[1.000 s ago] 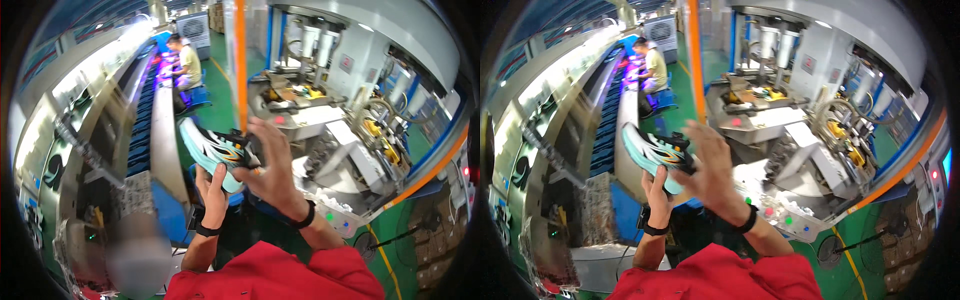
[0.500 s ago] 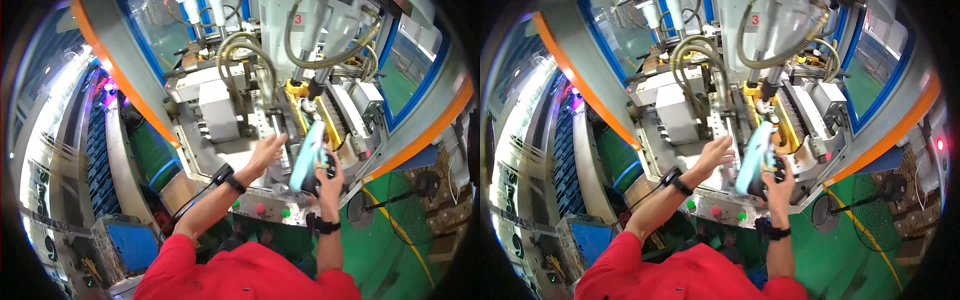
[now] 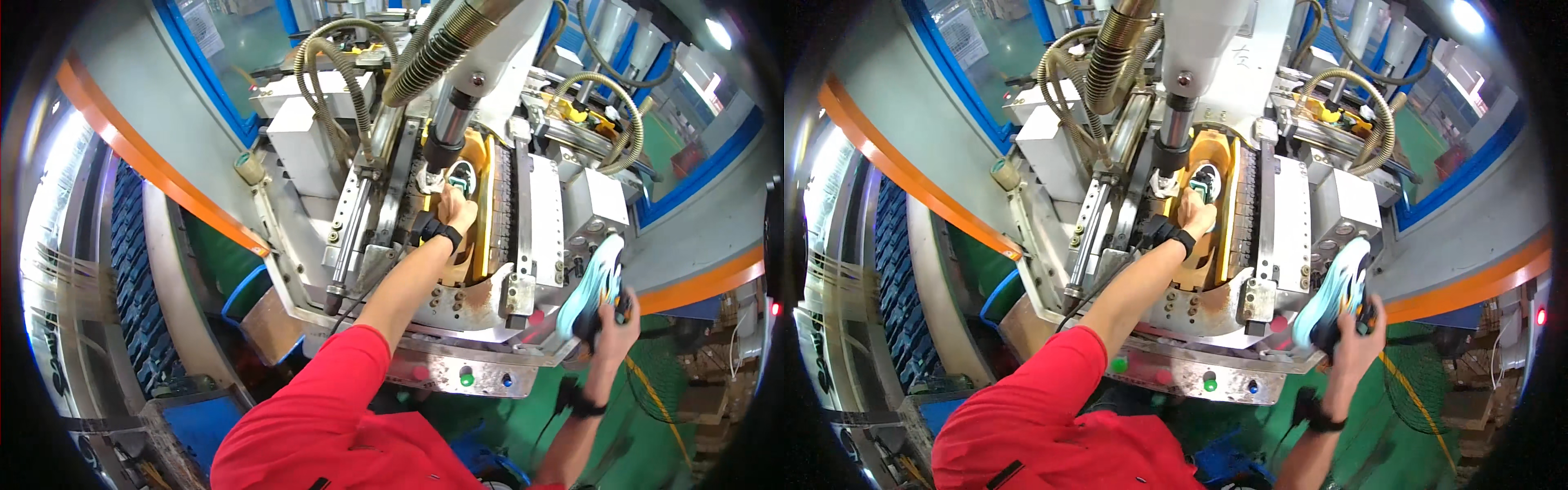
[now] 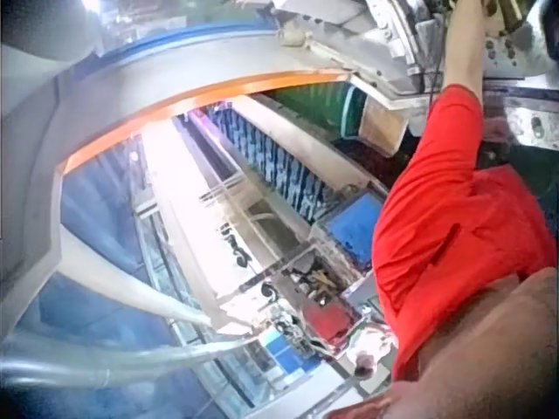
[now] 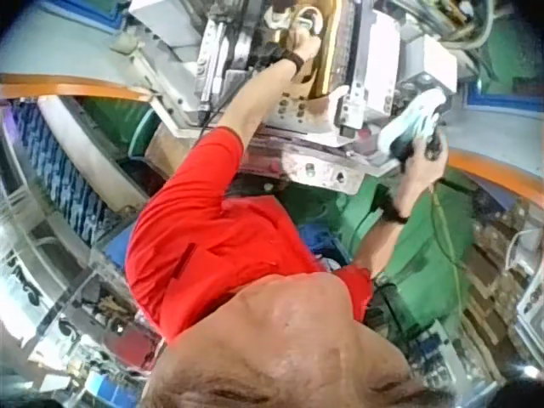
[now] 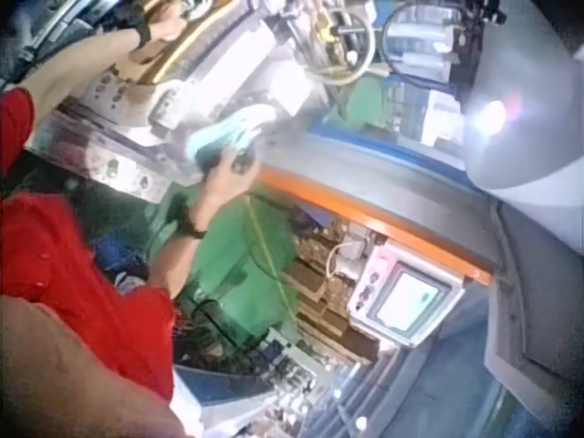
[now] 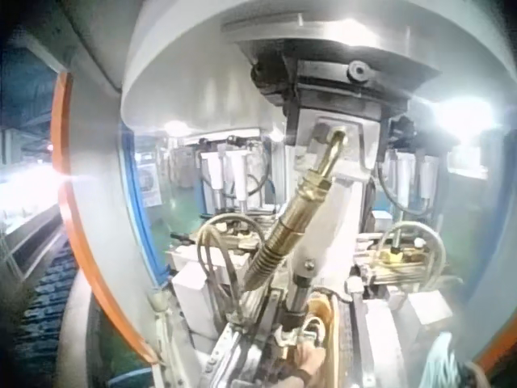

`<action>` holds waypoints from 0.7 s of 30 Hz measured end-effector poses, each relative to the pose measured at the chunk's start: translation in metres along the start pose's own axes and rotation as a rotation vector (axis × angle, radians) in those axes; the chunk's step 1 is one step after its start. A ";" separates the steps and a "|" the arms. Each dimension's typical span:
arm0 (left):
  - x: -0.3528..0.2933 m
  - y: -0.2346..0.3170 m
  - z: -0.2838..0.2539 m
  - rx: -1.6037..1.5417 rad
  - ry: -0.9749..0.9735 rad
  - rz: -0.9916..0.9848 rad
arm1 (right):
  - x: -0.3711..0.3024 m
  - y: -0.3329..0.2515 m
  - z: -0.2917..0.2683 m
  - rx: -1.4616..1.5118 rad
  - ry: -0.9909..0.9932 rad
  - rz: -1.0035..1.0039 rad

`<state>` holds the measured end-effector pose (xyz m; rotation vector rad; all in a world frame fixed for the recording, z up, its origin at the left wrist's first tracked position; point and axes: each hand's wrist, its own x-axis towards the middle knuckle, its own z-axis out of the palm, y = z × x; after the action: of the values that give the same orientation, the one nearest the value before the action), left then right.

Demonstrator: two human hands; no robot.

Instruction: Operating industrial machinery to process and assemble athletic shoes in a factory.

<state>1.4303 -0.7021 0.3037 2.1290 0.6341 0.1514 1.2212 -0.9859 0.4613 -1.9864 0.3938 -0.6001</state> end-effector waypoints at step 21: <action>-0.313 -0.169 -0.451 -1.137 0.158 -0.352 | -0.002 -0.049 0.384 -0.734 -0.493 -0.246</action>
<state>0.9465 -0.4470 0.4795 0.9061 0.7532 0.3795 1.4381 -0.6836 0.3532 -2.8167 0.0538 -0.0792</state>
